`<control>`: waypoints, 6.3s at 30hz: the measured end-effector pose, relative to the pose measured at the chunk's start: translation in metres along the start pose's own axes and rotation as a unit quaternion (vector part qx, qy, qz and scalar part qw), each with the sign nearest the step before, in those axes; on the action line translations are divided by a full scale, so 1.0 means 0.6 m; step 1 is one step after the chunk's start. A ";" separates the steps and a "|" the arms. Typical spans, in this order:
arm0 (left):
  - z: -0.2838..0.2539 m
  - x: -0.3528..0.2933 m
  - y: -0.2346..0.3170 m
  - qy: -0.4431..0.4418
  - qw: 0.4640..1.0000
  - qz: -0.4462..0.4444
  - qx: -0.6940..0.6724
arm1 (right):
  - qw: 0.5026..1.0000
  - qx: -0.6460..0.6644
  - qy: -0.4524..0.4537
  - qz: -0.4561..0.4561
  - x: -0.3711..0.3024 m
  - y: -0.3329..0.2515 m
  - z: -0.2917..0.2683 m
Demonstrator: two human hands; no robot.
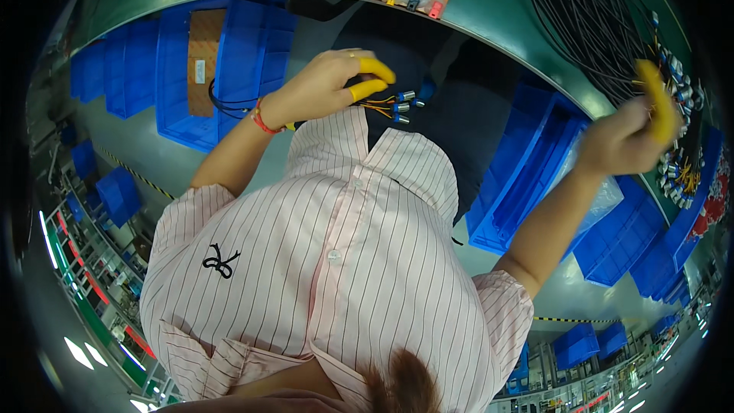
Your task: Testing individual wires and then bundling them into a wire harness using tape and labels.
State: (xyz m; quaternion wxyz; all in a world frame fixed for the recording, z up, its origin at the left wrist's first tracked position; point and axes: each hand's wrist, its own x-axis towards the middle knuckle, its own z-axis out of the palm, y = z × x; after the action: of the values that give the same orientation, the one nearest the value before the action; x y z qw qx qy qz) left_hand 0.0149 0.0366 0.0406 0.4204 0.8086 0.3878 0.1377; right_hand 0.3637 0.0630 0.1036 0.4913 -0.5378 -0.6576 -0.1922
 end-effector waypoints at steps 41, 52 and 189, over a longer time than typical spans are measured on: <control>0.019 0.018 0.019 0.188 0.778 -0.047 -0.597 | 0.450 0.607 0.116 0.645 -0.275 0.045 -0.066; 0.014 0.037 0.027 0.186 0.762 -0.104 -0.612 | 0.507 0.579 0.057 0.636 -0.251 -0.005 -0.027; 0.096 -0.041 -0.040 0.058 0.993 0.010 0.102 | 0.961 -0.264 -0.073 -0.025 0.084 0.123 0.031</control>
State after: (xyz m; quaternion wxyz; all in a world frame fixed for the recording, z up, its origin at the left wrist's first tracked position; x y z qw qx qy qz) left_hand 0.0182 -0.0063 -0.0110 0.3110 0.8416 0.4159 0.1483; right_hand 0.4251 0.1290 0.1179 0.2774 -0.6444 -0.6310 -0.3313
